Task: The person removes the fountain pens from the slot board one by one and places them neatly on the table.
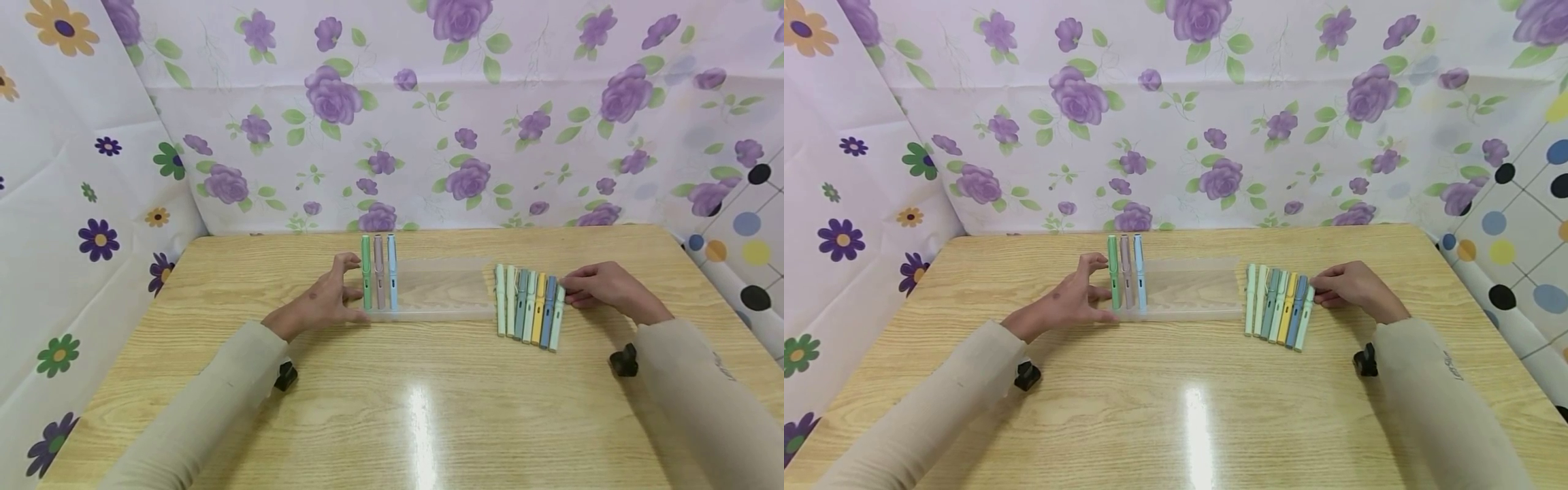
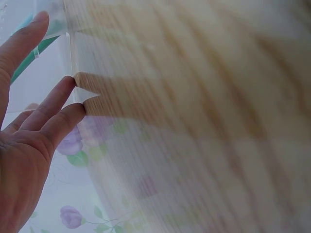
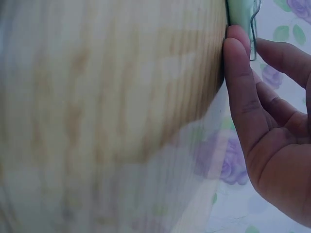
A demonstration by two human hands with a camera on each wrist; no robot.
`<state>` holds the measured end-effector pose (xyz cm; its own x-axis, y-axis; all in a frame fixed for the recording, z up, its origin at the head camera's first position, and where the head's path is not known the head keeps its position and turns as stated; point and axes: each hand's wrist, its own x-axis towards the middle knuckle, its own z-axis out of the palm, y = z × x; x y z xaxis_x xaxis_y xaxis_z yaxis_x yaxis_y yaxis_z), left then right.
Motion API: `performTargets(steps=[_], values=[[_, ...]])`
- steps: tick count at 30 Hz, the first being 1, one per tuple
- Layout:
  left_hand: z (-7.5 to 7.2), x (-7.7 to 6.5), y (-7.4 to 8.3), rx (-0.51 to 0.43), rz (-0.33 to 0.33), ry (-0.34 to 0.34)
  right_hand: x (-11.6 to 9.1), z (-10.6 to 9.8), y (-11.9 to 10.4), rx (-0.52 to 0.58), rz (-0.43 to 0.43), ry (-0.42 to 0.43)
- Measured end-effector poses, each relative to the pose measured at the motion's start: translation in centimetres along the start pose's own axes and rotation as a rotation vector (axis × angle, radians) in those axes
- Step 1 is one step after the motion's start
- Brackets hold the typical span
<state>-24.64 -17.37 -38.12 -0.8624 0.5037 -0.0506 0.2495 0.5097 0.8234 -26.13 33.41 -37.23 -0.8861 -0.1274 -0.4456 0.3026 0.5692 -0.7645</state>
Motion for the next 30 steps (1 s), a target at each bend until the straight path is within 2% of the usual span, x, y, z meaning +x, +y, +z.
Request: performTargets(steps=[14, 30], values=[[-0.1, 0.0, 0.0, 0.002, -0.011, -0.007, 0.0, 0.0, -0.2, -0.002, 0.002, -0.010], [0.1, -0.1, 0.1, -0.021, 0.005, 0.002, -1.1, -1.9, -0.9, -0.033, -0.129, 0.058]])
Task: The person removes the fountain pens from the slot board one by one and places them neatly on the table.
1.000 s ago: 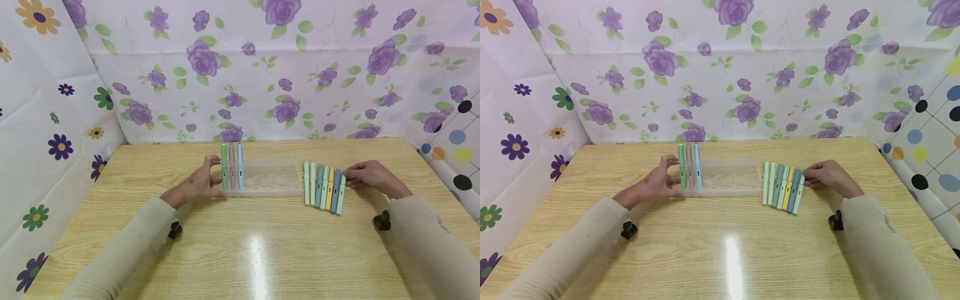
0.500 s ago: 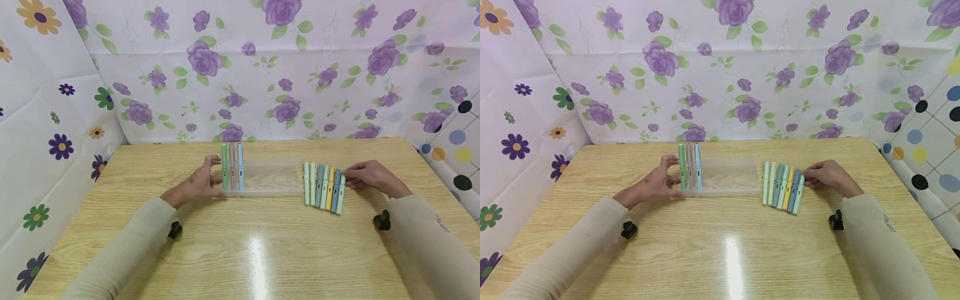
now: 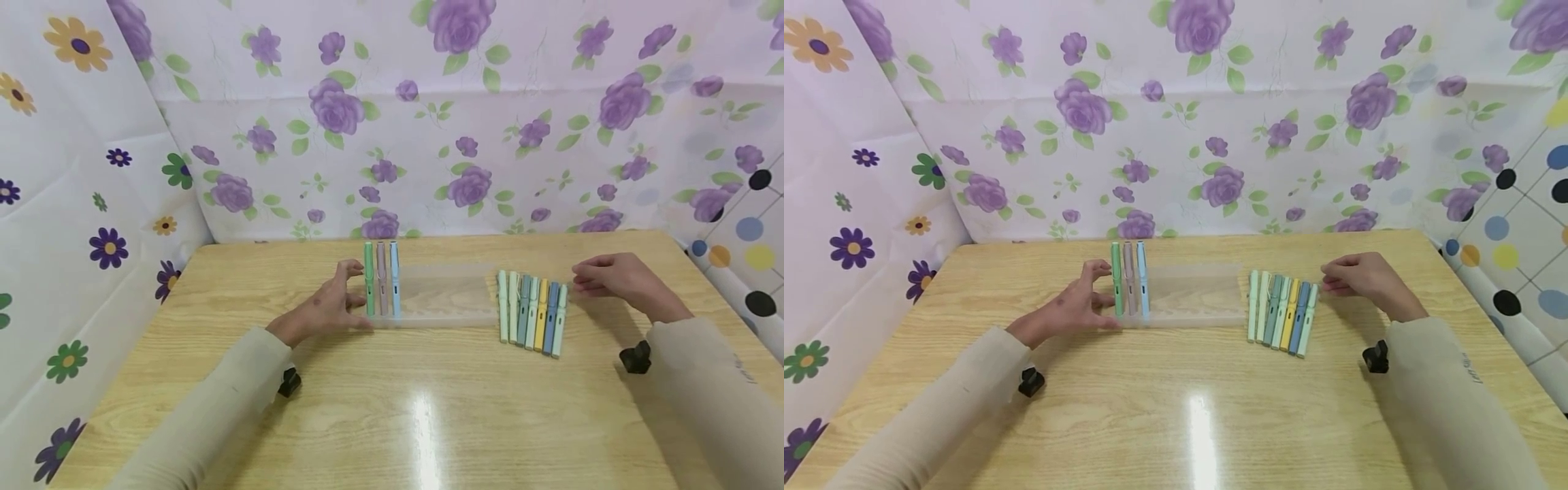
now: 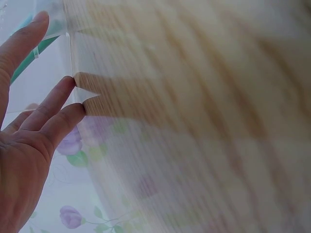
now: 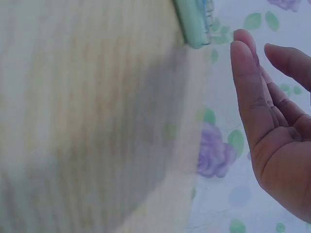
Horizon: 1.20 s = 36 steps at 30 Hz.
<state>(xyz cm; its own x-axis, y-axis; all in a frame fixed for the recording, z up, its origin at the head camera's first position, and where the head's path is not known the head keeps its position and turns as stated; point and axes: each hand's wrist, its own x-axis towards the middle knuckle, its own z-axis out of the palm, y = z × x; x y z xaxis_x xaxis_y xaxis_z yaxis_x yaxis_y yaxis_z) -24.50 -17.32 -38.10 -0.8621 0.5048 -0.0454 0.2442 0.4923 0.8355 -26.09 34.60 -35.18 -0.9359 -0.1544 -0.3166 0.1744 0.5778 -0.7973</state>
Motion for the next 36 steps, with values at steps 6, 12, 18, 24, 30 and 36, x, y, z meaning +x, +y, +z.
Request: performTargets(steps=[6, 12, 18, 24, 30, 36], values=[[0.0, -0.1, -0.1, 0.016, 0.000, 0.006, -0.2, -0.1, -1.2, 0.022, -0.030, 0.009], [0.1, 0.1, -0.3, 0.012, 0.009, 0.003, -0.3, 0.4, -2.7, 0.033, -0.066, 0.023], [0.1, 0.1, -0.2, 0.014, 0.014, -0.003, -0.4, 0.9, -4.6, 0.043, -0.132, 0.020], [0.0, -0.1, -0.2, 0.016, 0.023, -0.001, -0.1, 1.5, -6.3, 0.063, -0.165, 0.008], [0.0, -0.1, -0.2, 0.012, 0.015, 0.003, 0.0, 2.4, -7.9, 0.082, -0.194, -0.010], [0.1, 0.0, -0.1, 0.002, 0.015, 0.004, 0.2, 3.5, -9.7, 0.094, -0.215, -0.040]])
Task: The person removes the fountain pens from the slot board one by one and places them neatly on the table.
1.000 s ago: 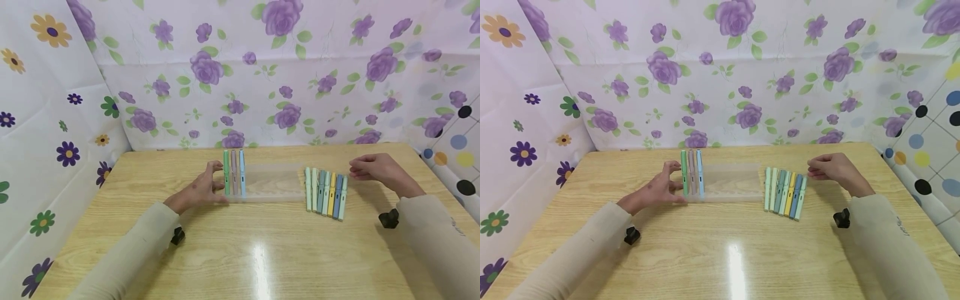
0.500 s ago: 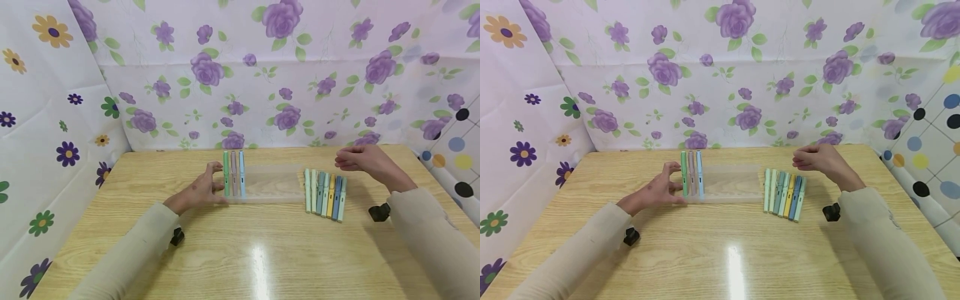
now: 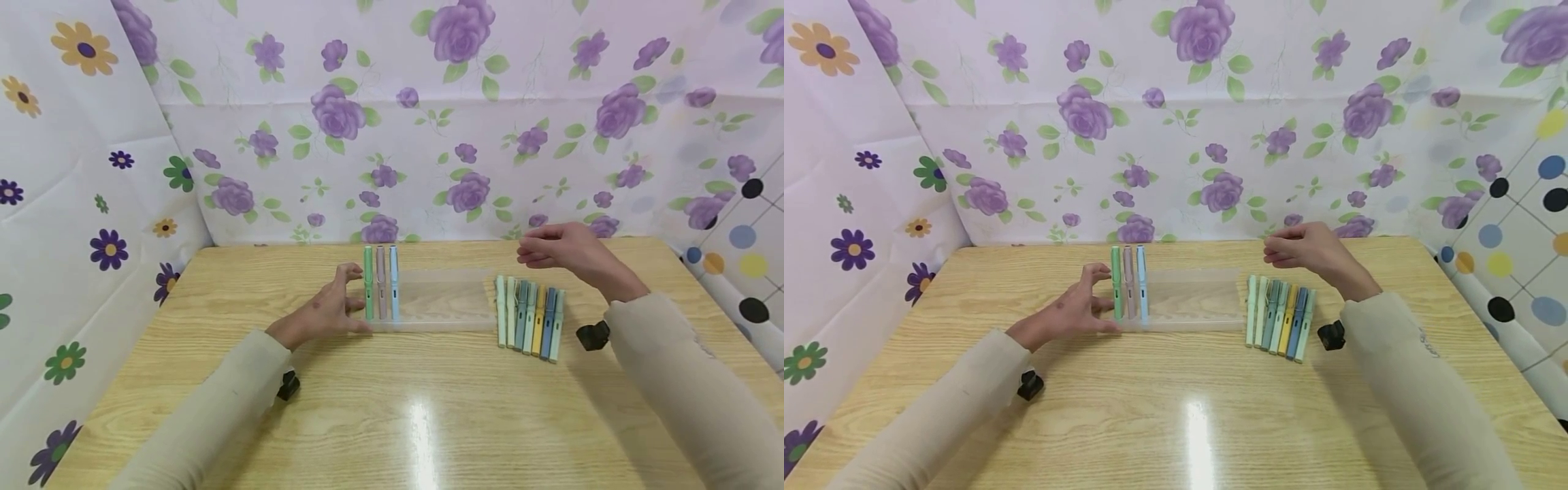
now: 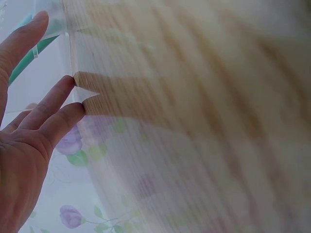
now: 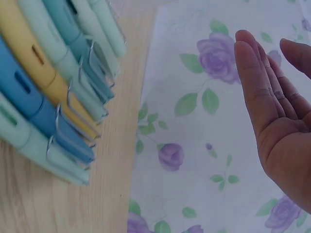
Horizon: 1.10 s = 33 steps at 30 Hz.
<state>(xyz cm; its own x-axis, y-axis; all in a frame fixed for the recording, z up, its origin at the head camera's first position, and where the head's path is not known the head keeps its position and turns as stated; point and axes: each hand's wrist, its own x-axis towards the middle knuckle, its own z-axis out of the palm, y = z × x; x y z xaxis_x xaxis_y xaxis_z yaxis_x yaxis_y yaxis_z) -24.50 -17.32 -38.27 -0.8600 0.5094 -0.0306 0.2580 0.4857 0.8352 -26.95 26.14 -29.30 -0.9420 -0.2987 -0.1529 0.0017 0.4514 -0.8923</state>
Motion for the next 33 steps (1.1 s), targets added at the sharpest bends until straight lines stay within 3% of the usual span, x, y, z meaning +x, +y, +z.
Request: performTargets(steps=[33], values=[[-0.1, -0.1, 0.2, 0.000, -0.024, 0.005, 3.8, 6.4, -4.9, 0.031, -0.057, -0.096]])
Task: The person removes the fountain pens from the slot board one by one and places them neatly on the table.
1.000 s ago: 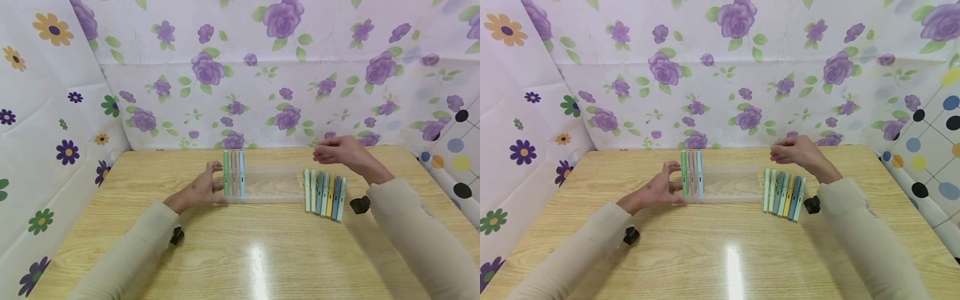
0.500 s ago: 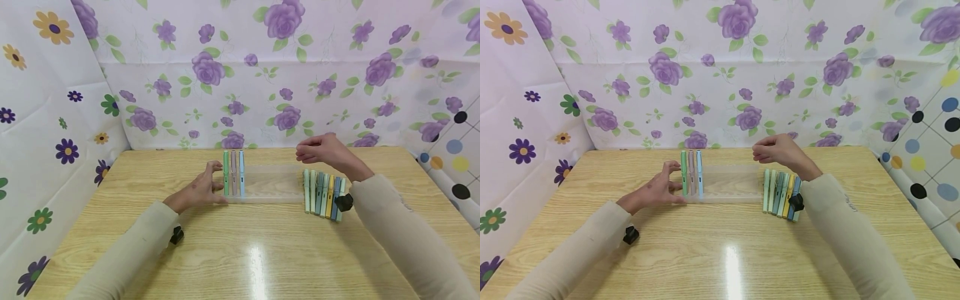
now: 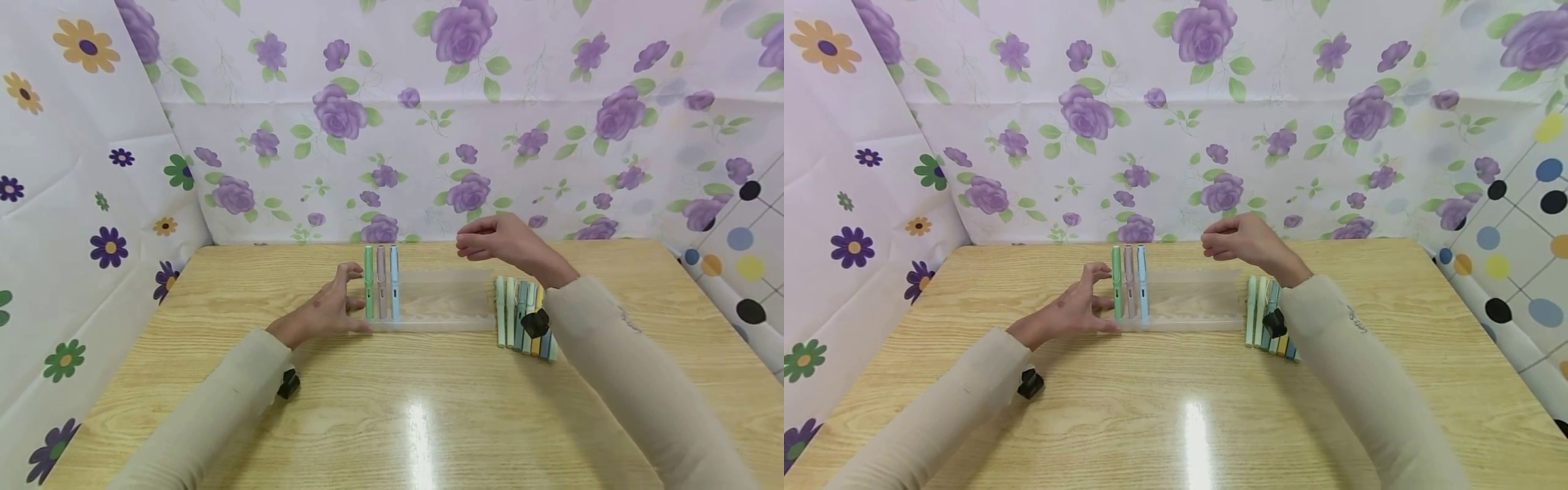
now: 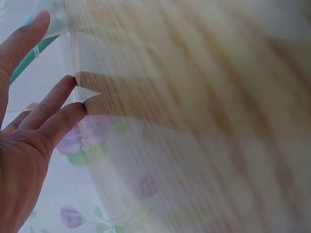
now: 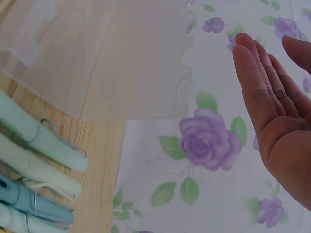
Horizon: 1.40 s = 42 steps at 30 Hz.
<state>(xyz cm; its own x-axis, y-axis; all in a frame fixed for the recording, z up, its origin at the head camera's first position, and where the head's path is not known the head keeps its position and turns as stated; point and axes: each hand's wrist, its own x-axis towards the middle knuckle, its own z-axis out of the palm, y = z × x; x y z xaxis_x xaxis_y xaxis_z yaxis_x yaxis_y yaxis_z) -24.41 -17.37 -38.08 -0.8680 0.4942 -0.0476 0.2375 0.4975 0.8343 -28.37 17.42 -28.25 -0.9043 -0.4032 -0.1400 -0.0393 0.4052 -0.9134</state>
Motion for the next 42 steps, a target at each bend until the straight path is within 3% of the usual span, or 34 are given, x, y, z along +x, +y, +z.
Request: performTargets(steps=[15, 26, 33, 42], values=[[0.0, 0.1, -0.2, -0.015, 0.008, -0.006, 1.5, 2.1, -1.0, 0.031, -0.035, 0.004], [0.0, 0.1, -0.1, -0.012, 0.003, -0.010, 2.6, 4.4, -1.6, 0.019, -0.055, -0.042], [0.0, 0.5, 0.0, 0.006, 0.041, -0.015, 3.3, 5.5, -1.5, 0.031, -0.044, -0.022], [0.0, 0.2, -0.1, -0.030, 0.012, -0.012, 4.5, 7.5, -1.2, 0.014, -0.045, -0.031]])
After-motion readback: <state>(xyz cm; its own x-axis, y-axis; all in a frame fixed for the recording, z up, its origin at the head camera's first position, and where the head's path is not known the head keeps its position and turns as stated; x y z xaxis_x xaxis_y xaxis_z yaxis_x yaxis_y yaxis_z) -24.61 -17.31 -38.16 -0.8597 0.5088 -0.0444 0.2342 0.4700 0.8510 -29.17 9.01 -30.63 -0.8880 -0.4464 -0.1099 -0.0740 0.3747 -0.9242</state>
